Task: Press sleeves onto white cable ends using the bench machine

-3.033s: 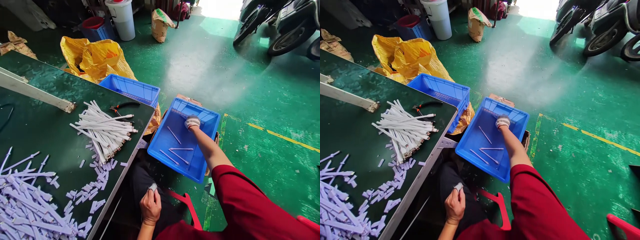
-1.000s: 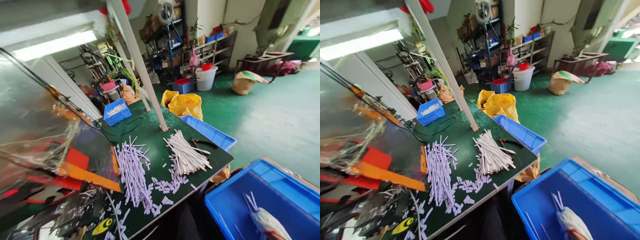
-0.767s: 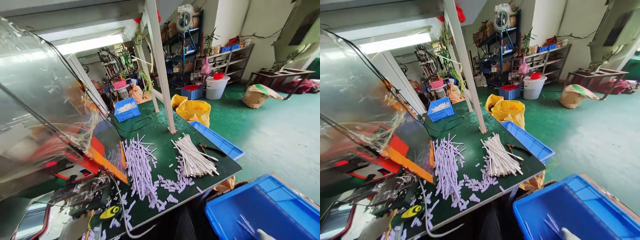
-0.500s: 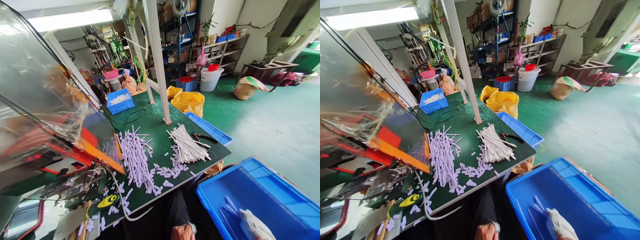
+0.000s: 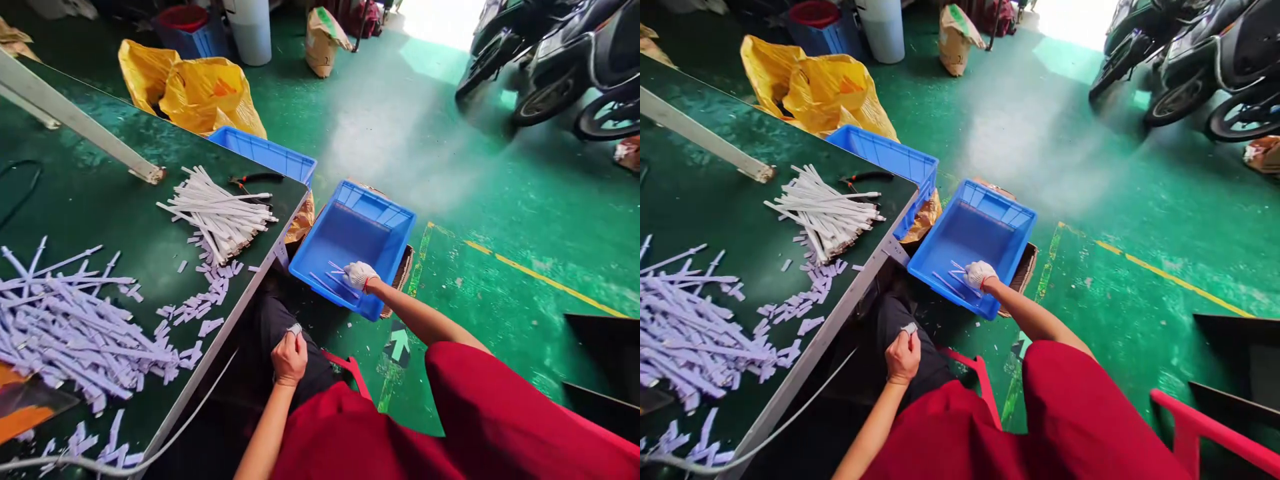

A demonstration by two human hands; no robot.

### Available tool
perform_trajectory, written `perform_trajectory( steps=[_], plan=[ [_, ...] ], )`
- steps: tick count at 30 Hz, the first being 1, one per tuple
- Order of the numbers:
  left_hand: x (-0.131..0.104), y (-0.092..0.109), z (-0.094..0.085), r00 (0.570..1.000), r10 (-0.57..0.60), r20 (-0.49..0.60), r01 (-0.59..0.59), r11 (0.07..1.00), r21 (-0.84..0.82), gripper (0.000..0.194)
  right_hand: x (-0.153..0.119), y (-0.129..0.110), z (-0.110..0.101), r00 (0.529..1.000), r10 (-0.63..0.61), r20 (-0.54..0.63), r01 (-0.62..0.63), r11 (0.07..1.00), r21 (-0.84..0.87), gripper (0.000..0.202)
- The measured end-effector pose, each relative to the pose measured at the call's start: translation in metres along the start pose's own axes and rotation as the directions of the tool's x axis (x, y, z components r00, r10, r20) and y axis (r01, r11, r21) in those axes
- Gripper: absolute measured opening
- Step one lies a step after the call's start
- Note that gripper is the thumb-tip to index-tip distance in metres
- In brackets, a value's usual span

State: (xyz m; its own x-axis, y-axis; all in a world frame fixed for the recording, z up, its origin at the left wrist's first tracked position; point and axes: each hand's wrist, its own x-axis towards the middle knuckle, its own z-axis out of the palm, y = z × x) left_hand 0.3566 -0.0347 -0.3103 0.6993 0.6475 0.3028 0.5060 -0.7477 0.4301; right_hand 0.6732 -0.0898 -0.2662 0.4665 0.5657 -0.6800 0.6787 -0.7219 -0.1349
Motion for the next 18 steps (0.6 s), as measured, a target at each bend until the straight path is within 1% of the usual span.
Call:
perform_trajectory(
  steps=[4, 7, 9, 11, 15, 16, 18],
  plan=[
    [0.001, -0.001, -0.002, 1.0, 0.027, 0.01, -0.027, 1.0, 0.014, 0.028, 0.008, -0.001, 0.022, 1.0, 0.006, 0.001, -0.006, 0.999, 0.034, 0.04],
    [0.003, 0.0, -0.003, 0.998, 0.046, 0.029, -0.047, 0.999, 0.024, 0.026, 0.011, -0.007, 0.037, 1.0, 0.007, 0.006, -0.008, 0.998, 0.055, 0.057],
    [0.004, 0.0, -0.004, 0.997, 0.059, 0.04, -0.06, 0.998, 0.027, 0.024, 0.017, -0.013, 0.042, 1.0, 0.006, 0.021, -0.007, 0.998, 0.063, 0.065],
    [0.007, 0.001, -0.005, 0.996, 0.073, 0.055, -0.075, 0.997, 0.027, 0.022, 0.026, -0.016, 0.043, 0.999, 0.005, 0.035, -0.007, 0.998, 0.069, 0.062],
    [0.011, 0.003, -0.006, 0.992, 0.098, 0.075, -0.101, 0.994, 0.041, 0.02, 0.041, -0.016, 0.037, 0.999, 0.029, 0.022, -0.03, 0.996, 0.079, 0.033],
    [0.012, 0.003, -0.006, 0.992, 0.1, 0.078, -0.103, 0.994, 0.046, 0.02, 0.043, -0.015, 0.036, 0.999, 0.037, 0.015, -0.038, 0.996, 0.085, 0.032],
    [0.012, 0.004, -0.007, 0.992, 0.098, 0.084, -0.102, 0.993, 0.054, 0.02, 0.046, -0.012, 0.033, 0.999, 0.047, 0.016, -0.048, 0.994, 0.103, 0.037]
  ],
)
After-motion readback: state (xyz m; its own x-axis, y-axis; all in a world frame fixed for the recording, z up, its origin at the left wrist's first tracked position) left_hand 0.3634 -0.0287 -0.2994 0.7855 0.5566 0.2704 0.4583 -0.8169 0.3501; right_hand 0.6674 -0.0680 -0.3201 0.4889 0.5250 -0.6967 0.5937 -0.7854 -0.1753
